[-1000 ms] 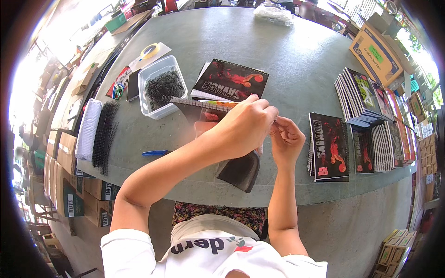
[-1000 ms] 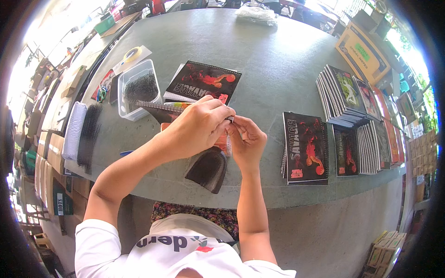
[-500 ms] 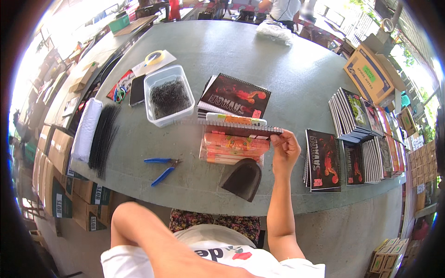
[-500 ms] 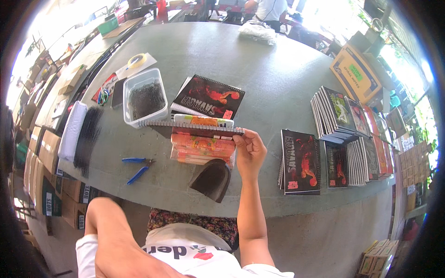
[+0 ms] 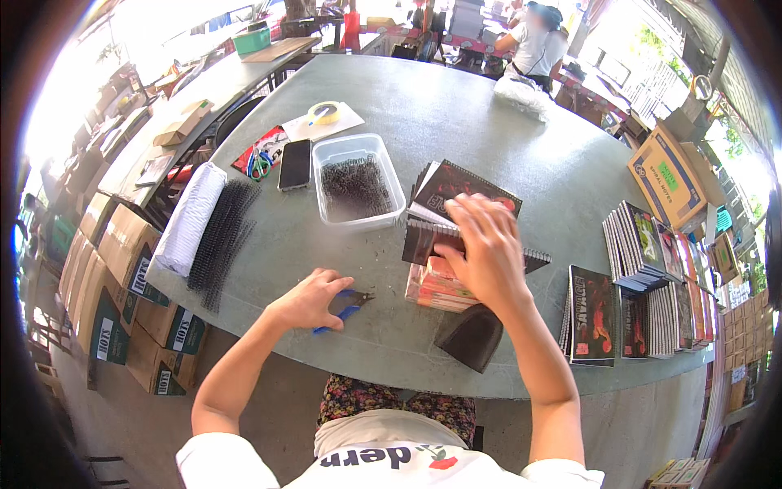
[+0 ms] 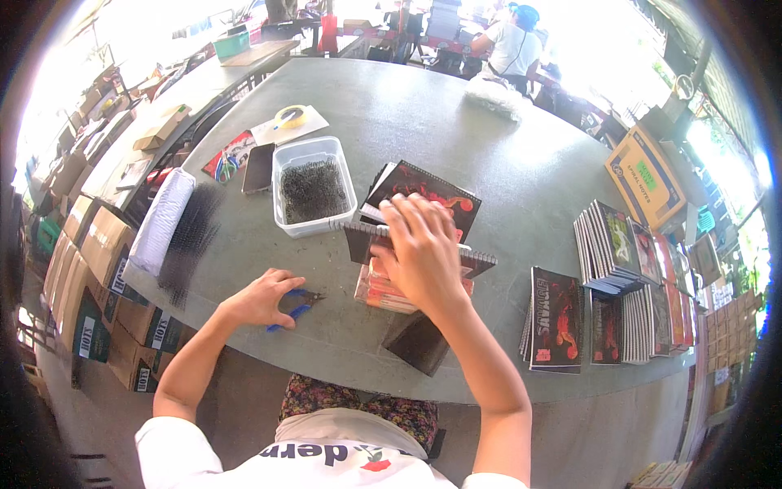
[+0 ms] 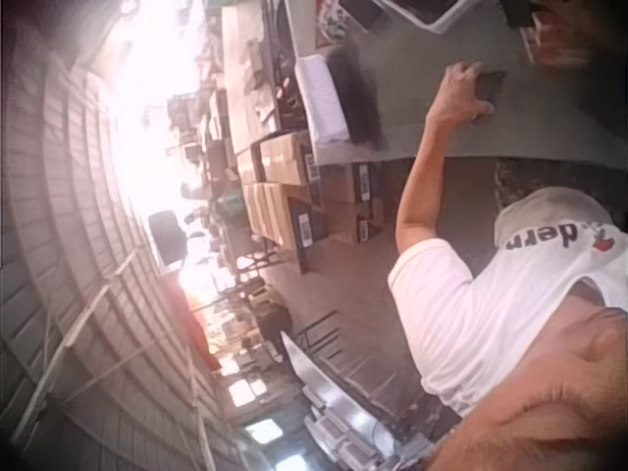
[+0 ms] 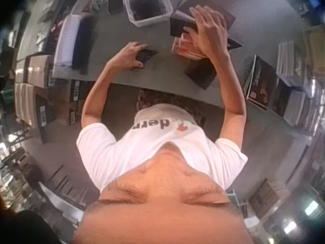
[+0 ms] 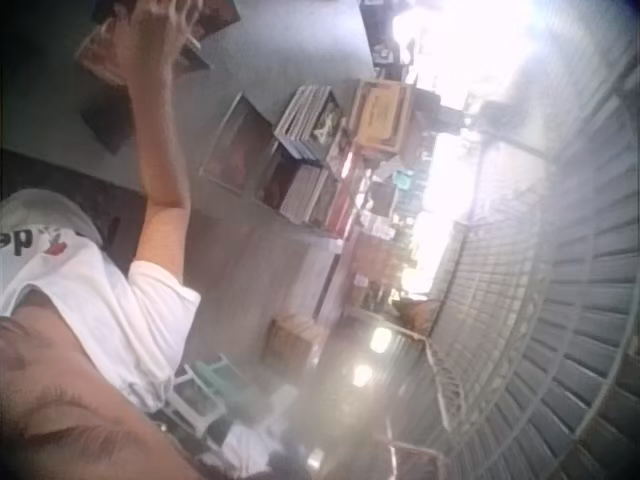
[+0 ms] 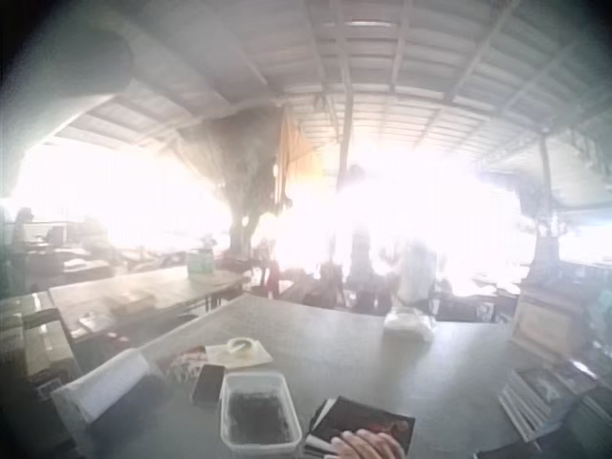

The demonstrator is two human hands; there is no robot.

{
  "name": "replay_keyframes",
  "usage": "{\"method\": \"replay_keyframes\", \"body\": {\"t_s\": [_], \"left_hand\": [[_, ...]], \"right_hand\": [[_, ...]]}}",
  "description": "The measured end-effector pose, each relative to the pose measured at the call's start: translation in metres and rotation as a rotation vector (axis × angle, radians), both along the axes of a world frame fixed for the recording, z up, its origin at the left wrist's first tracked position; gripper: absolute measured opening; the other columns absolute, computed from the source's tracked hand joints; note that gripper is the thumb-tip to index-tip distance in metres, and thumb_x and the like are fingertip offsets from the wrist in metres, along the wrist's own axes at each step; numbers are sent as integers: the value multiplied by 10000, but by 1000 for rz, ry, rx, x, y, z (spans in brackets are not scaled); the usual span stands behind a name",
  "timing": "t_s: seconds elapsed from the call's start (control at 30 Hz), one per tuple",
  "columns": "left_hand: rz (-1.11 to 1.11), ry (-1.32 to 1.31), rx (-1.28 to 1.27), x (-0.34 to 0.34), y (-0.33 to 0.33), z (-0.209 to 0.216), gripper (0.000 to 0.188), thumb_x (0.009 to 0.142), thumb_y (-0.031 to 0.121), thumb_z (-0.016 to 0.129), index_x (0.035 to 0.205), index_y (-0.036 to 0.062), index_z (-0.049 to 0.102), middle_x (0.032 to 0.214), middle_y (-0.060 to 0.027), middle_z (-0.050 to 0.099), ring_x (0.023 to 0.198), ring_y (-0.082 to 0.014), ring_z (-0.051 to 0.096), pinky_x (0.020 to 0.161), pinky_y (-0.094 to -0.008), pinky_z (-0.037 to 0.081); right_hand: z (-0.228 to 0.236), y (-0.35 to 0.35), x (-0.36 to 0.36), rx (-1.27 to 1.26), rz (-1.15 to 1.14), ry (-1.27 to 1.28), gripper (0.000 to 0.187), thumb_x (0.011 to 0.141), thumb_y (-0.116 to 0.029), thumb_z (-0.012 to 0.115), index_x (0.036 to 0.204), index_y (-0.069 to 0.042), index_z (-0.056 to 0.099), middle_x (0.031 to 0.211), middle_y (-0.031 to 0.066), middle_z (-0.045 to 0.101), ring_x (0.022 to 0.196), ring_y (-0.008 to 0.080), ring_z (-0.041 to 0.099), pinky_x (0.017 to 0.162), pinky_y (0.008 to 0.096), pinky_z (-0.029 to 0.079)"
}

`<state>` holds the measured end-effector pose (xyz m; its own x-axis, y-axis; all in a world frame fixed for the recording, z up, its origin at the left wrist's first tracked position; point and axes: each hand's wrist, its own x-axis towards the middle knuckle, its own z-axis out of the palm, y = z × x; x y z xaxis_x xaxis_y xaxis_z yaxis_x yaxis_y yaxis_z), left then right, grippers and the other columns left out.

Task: The person binds several notebooks using a small plastic tool and wire coils, then trims the excess wire with shears.

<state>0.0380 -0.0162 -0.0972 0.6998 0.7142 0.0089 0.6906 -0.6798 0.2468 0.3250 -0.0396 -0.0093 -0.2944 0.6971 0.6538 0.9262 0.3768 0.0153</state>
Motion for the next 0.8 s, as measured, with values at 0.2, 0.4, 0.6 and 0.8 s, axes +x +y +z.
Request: {"method": "replay_keyframes", "body": {"t_s": [0.2,0.4,0.6,0.8], "left_hand": [[259,-96,93,13,12,-33,399,730,87,588,1109,-18,522,1038,-242,559,1019,-374,530,861,-413,444],[385,-818,-877,45,2,72,323,842,224,451,1066,5,528,861,-122,592,725,-177,604,646,-313,472],[398,-932,-904,47,20,55,404,851,257,435,1141,-11,518,908,-109,589,741,-186,616,649,-303,480],[396,-794,-808,56,28,65,272,852,253,499,987,31,577,803,-58,595,671,-139,570,611,-307,461]], "right_hand": [[15,55,-28,-416,91,339,178,754,-147,679,889,-30,670,838,143,667,800,317,637,709,396,497],[19,53,-54,-577,-2,319,218,765,-236,681,869,-44,680,827,113,668,823,288,636,713,387,492],[17,53,-68,-524,-2,296,203,761,-278,685,840,-91,691,813,73,664,823,261,628,704,369,488],[14,56,-55,-483,32,297,159,736,-252,700,810,-112,687,801,57,663,796,243,625,686,360,488]]}}
